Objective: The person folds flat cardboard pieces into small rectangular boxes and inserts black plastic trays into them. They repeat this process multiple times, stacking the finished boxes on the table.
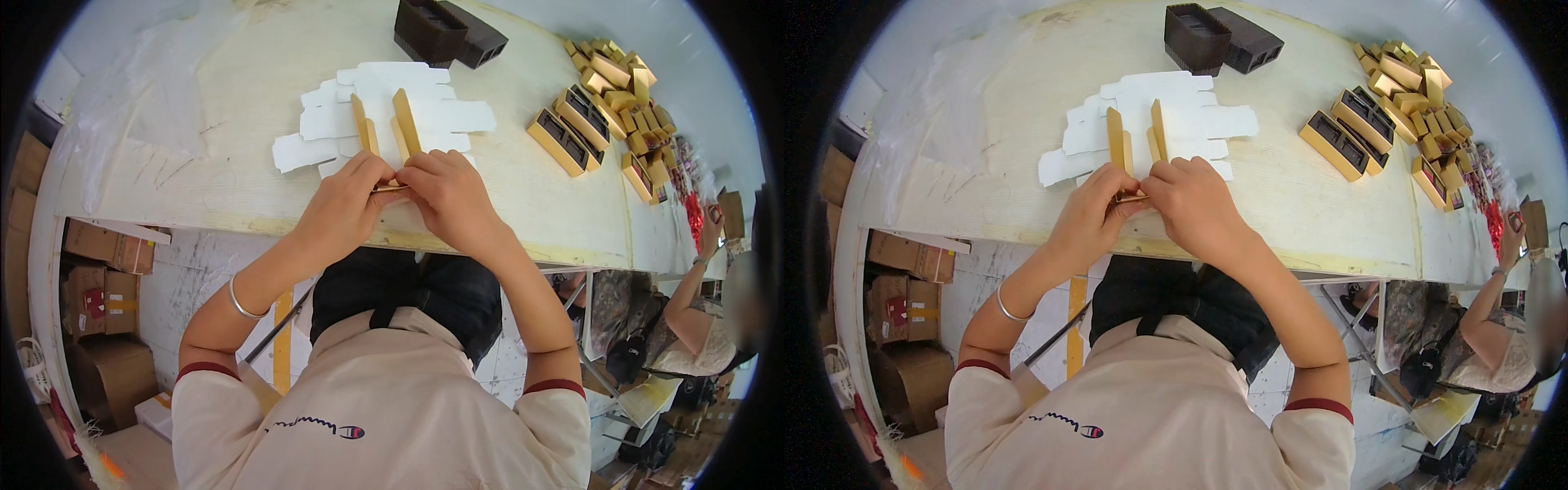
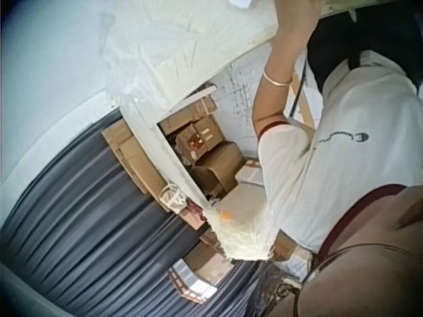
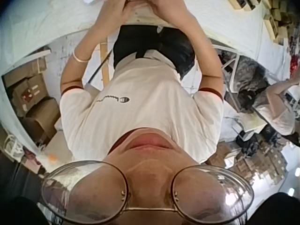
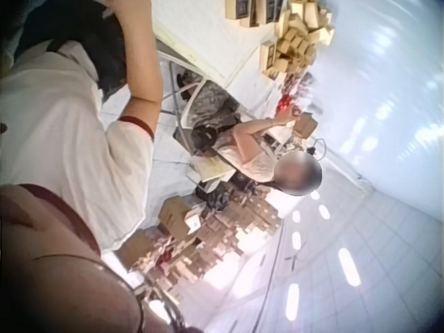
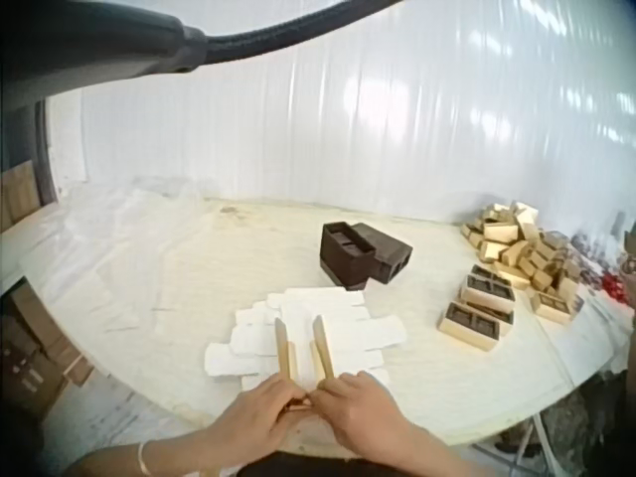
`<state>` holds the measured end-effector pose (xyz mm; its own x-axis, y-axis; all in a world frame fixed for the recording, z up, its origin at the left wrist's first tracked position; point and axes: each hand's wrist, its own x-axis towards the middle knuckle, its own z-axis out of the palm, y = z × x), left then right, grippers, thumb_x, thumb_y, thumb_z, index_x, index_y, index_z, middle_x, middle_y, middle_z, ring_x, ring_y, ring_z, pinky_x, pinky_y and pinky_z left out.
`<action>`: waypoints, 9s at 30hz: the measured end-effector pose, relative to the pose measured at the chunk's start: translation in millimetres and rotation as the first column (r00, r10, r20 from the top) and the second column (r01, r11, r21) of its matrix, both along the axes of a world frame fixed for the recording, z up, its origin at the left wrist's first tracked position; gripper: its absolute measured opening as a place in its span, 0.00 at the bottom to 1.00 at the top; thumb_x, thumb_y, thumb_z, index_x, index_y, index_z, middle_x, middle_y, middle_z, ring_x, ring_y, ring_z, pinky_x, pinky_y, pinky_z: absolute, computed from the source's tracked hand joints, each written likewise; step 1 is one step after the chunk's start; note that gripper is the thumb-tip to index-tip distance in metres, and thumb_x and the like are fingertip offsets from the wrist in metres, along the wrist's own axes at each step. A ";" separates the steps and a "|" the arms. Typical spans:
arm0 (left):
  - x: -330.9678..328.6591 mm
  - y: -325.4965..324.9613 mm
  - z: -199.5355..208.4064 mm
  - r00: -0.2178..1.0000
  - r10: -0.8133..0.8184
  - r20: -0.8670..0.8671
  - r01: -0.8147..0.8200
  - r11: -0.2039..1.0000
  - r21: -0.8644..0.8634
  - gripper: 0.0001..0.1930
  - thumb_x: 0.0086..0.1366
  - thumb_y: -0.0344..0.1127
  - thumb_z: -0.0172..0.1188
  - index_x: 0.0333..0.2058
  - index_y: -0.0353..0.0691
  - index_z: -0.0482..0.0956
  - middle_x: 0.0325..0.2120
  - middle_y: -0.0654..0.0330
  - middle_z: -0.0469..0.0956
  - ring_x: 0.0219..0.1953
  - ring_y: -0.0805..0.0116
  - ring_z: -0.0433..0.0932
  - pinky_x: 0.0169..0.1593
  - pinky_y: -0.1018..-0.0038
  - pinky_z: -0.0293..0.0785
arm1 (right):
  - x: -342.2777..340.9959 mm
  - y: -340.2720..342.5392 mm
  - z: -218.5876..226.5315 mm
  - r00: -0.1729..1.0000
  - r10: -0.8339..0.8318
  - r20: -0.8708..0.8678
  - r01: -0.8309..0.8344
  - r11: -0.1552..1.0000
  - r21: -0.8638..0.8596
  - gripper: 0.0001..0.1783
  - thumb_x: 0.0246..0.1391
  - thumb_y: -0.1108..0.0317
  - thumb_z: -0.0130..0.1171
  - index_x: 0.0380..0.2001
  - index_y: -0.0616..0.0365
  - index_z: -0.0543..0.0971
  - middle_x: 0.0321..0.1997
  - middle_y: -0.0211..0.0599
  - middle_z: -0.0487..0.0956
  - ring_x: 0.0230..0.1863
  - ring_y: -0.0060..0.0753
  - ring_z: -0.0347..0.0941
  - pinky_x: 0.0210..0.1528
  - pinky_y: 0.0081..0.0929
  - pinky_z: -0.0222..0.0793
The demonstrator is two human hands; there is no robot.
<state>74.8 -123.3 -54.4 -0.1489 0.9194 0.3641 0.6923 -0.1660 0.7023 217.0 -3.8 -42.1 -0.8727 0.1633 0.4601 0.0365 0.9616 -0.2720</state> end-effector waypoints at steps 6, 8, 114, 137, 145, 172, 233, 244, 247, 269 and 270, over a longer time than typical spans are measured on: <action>-18.9 2.4 24.0 0.996 -0.092 -0.002 0.091 0.983 -0.158 0.04 0.58 0.25 0.59 0.29 0.34 0.72 0.26 0.53 0.73 0.30 0.55 0.72 0.35 0.67 0.69 | -0.2 20.2 9.6 0.979 0.128 0.159 -0.065 0.935 -0.350 0.15 0.43 0.77 0.63 0.38 0.56 0.78 0.42 0.39 0.75 0.39 0.42 0.70 0.41 0.36 0.66; -35.4 5.1 36.1 0.983 -0.176 -0.047 0.160 0.957 -0.243 0.05 0.56 0.25 0.60 0.28 0.34 0.72 0.27 0.55 0.73 0.32 0.58 0.71 0.37 0.68 0.68 | 6.5 34.5 6.9 0.992 0.127 -0.001 -0.124 0.966 -0.228 0.18 0.42 0.74 0.64 0.41 0.54 0.78 0.48 0.41 0.73 0.45 0.45 0.70 0.45 0.41 0.66; -28.0 -9.4 17.8 0.951 0.084 -0.296 -0.086 0.996 0.006 0.03 0.56 0.28 0.61 0.29 0.36 0.79 0.25 0.55 0.76 0.30 0.55 0.76 0.33 0.66 0.72 | -19.8 -8.4 3.1 0.999 -0.026 0.026 0.033 0.940 -0.339 0.07 0.48 0.73 0.63 0.33 0.60 0.79 0.28 0.39 0.68 0.32 0.41 0.68 0.36 0.36 0.67; -19.3 10.1 15.4 0.806 0.122 -0.580 -0.131 0.991 0.026 0.16 0.50 0.45 0.67 0.24 0.40 0.73 0.25 0.60 0.69 0.32 0.61 0.70 0.36 0.66 0.66 | -101.6 55.7 53.2 0.748 -0.291 0.597 0.177 0.954 0.243 0.09 0.43 0.72 0.57 0.30 0.59 0.83 0.34 0.45 0.81 0.36 0.45 0.79 0.35 0.37 0.75; -18.0 5.4 13.8 0.871 0.222 -0.438 -0.204 0.975 0.089 0.24 0.49 0.35 0.67 0.45 0.40 0.70 0.42 0.53 0.69 0.37 0.54 0.71 0.42 0.63 0.69 | -97.9 68.8 39.4 0.787 -0.302 0.538 0.284 0.952 0.118 0.08 0.41 0.71 0.58 0.26 0.61 0.82 0.29 0.46 0.81 0.33 0.44 0.79 0.33 0.36 0.75; -56.7 -3.3 4.7 0.973 0.061 0.224 -0.030 0.990 -0.137 0.43 0.46 0.36 0.73 0.60 0.43 0.59 0.53 0.51 0.68 0.56 0.56 0.67 0.59 0.66 0.63 | -89.8 203.3 67.6 0.959 -0.272 0.077 0.234 0.916 0.325 0.10 0.51 0.66 0.61 0.29 0.64 0.76 0.30 0.45 0.76 0.35 0.48 0.70 0.38 0.39 0.66; -13.8 26.3 24.1 0.865 -0.099 -0.492 0.024 0.987 -0.158 0.38 0.54 0.52 0.65 0.61 0.47 0.64 0.61 0.51 0.59 0.66 0.44 0.52 0.63 0.55 0.58 | 35.7 25.3 49.6 0.912 -0.031 0.409 0.197 0.907 -0.371 0.26 0.49 0.57 0.65 0.44 0.68 0.75 0.38 0.53 0.75 0.39 0.52 0.72 0.40 0.38 0.69; -21.0 18.7 25.1 0.777 -0.202 -0.596 0.100 0.975 -0.199 0.43 0.54 0.48 0.65 0.65 0.41 0.55 0.66 0.49 0.50 0.69 0.50 0.45 0.69 0.56 0.44 | 38.4 -10.0 -1.9 0.949 -0.246 0.198 0.155 0.910 0.385 0.50 0.49 0.33 0.47 0.59 0.71 0.63 0.66 0.57 0.58 0.67 0.52 0.54 0.65 0.47 0.52; -44.1 23.6 40.8 0.912 -0.287 -0.292 0.211 0.941 -0.264 0.44 0.55 0.45 0.65 0.66 0.42 0.52 0.68 0.52 0.48 0.70 0.51 0.43 0.69 0.57 0.42 | 41.1 -11.8 12.0 0.965 -0.234 0.117 0.171 0.903 0.395 0.45 0.48 0.38 0.52 0.58 0.68 0.66 0.66 0.54 0.60 0.66 0.52 0.56 0.65 0.49 0.53; -28.6 48.4 34.9 0.945 -0.319 -0.066 0.290 0.916 -0.278 0.42 0.42 0.29 0.72 0.59 0.40 0.65 0.47 0.56 0.71 0.47 0.60 0.69 0.56 0.67 0.64 | 106.0 17.0 0.4 0.991 -0.082 -0.107 0.055 0.969 -0.239 0.27 0.45 0.74 0.61 0.52 0.65 0.72 0.61 0.55 0.66 0.60 0.55 0.64 0.59 0.40 0.64; -28.7 51.3 34.9 0.942 -0.333 -0.040 0.306 0.903 -0.300 0.41 0.41 0.29 0.73 0.58 0.40 0.66 0.45 0.56 0.72 0.45 0.61 0.70 0.54 0.68 0.65 | 107.1 17.7 -2.2 0.991 -0.094 -0.090 0.066 0.960 -0.273 0.27 0.45 0.74 0.61 0.52 0.65 0.72 0.61 0.55 0.65 0.61 0.54 0.64 0.60 0.39 0.64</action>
